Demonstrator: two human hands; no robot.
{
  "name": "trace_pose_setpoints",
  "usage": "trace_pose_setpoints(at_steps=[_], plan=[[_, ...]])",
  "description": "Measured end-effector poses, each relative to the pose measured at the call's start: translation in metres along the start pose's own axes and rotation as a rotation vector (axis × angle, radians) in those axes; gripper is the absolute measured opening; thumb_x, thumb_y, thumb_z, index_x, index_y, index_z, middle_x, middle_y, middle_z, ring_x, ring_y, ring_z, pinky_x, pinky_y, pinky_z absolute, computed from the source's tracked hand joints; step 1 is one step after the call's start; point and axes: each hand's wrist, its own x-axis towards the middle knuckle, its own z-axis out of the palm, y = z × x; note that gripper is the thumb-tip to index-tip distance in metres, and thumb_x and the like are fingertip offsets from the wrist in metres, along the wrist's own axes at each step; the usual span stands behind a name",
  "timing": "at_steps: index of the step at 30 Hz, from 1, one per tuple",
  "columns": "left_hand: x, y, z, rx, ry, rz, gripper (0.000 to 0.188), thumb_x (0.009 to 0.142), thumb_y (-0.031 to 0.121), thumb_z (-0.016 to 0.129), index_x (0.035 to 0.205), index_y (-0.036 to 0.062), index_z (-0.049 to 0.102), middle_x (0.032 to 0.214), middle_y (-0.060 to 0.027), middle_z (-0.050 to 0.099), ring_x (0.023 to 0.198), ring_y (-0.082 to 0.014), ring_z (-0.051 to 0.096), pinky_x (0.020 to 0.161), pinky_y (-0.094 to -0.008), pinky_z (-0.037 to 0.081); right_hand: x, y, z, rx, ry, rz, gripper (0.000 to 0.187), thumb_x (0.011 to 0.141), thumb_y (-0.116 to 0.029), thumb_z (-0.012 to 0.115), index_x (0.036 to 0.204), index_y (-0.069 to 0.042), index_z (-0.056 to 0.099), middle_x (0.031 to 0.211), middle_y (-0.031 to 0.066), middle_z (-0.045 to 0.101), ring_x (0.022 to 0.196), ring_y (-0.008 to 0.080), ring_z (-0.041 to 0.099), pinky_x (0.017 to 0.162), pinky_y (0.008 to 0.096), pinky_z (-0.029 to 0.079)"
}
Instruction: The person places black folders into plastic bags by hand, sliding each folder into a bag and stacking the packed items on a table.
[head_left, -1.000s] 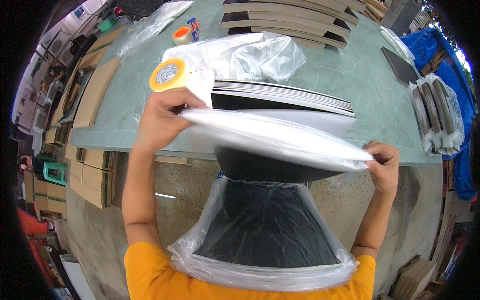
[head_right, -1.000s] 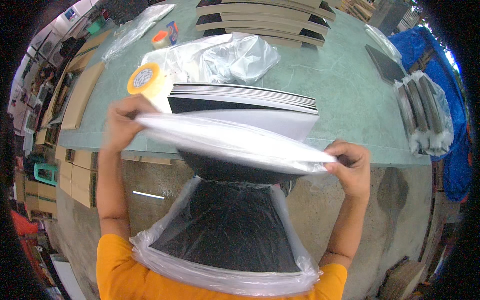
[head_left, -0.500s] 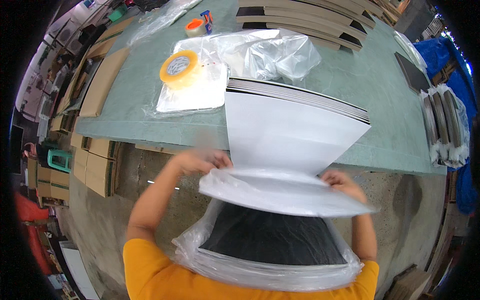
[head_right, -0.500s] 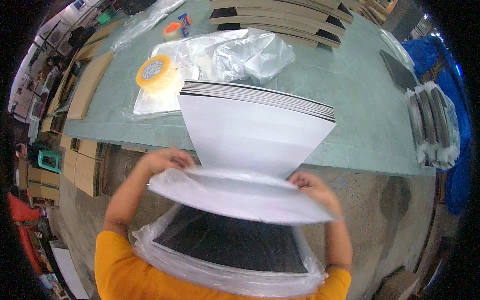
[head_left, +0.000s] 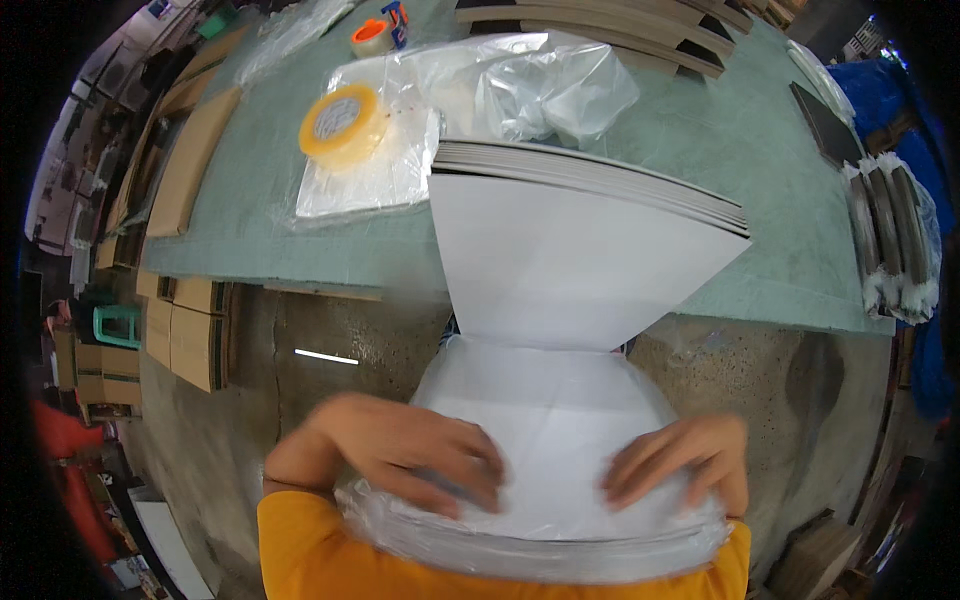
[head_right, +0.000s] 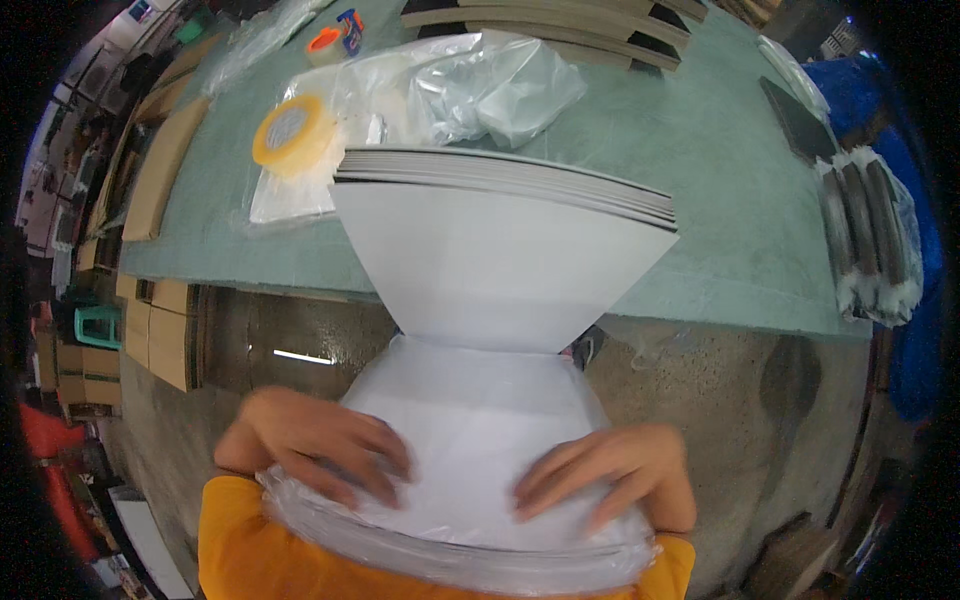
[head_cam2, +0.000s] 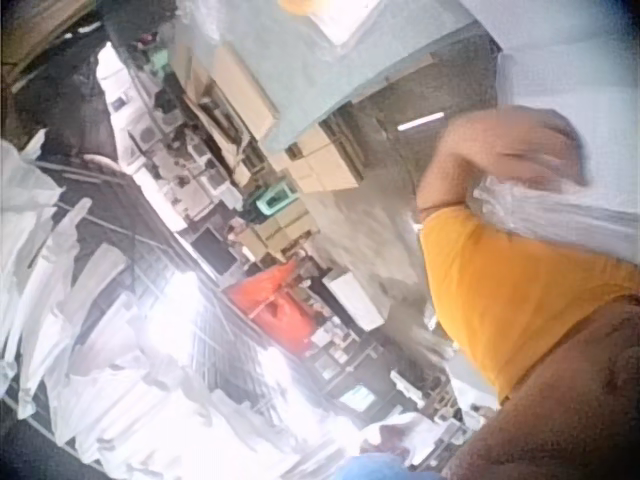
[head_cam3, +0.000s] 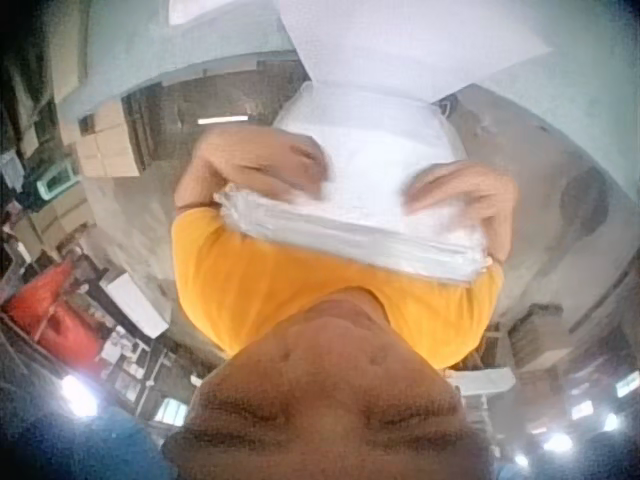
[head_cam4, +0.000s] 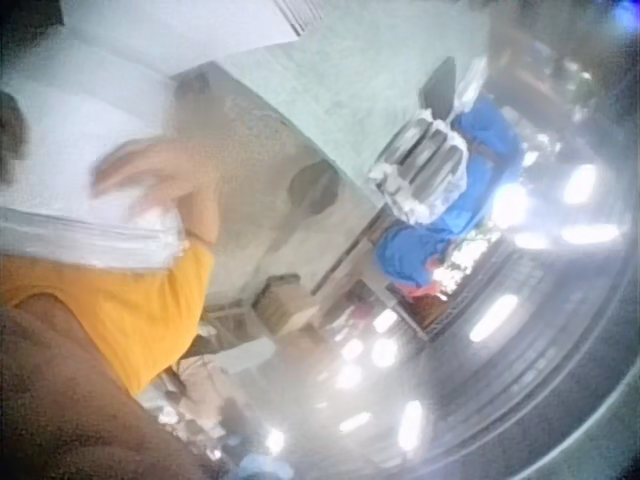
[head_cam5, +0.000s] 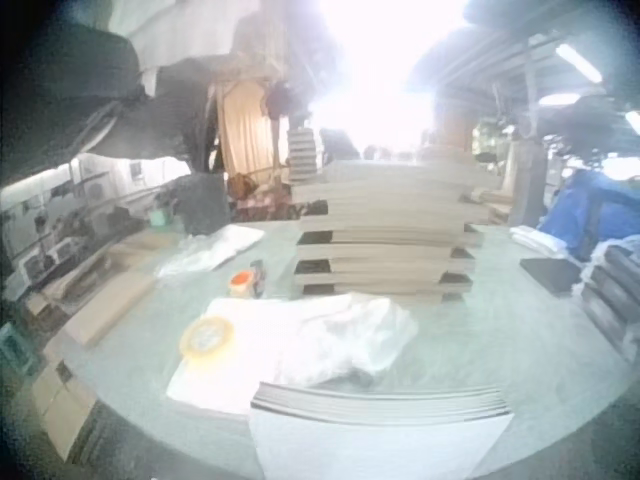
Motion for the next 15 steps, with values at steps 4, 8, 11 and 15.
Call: trace_pose_setpoints(at_steps=[4, 8, 11, 15], plan=[[0.028, -0.117, 0.037, 0.212, 0.054, -0.220, 0.044, 0.086, 0.032, 0.044, 0.121, 0.0048, 0.043, 0.125, -0.0195, 0.038, 0.116, -0.0304, 0.037, 0.098, -0.0376, 0.026, 0.014, 0.109, 0.005, -0.264, 0.319, 0.547, 0.058, 0.085, -0.046, 0.039, 0.128, -0.008, 0.033, 0.133, 0.0149, 0.029, 0.125, 0.0286, 0.023, 0.101, 0.0420, 0.017], [-0.027, -0.135, -0.026, 0.216, 0.052, -0.792, 0.043, 0.084, 0.033, 0.048, 0.117, 0.0058, 0.047, 0.118, -0.0159, 0.048, 0.108, -0.0266, 0.046, 0.091, -0.0360, 0.035, -0.036, 0.173, -0.004, -0.329, 0.622, 0.851, 0.060, 0.085, -0.051, 0.034, 0.128, -0.010, 0.035, 0.135, 0.0151, 0.027, 0.127, 0.0297, 0.019, 0.102, 0.0421, 0.014], [-0.038, -0.030, -0.107, 0.583, 0.462, -0.682, 0.023, 0.076, 0.017, 0.058, 0.092, 0.0008, 0.059, 0.081, -0.0111, 0.063, 0.076, -0.0229, 0.060, 0.071, -0.0320, 0.046, -0.042, 0.173, -0.012, -0.328, 0.649, 0.890, 0.057, 0.085, -0.049, 0.036, 0.125, -0.009, 0.039, 0.133, 0.0147, 0.031, 0.126, 0.0301, 0.021, 0.102, 0.0399, 0.014], [0.048, 0.023, -0.182, 1.171, 1.227, 0.142, 0.013, 0.069, 0.008, 0.062, 0.081, 0.0041, 0.059, 0.082, -0.0088, 0.059, 0.078, -0.0212, 0.055, 0.071, -0.0328, 0.042, -0.018, 0.148, -0.037, -0.360, 0.502, 1.031, 0.055, 0.085, -0.047, 0.036, 0.123, -0.007, 0.042, 0.129, 0.0174, 0.036, 0.122, 0.0316, 0.028, 0.101, 0.0397, 0.016]])
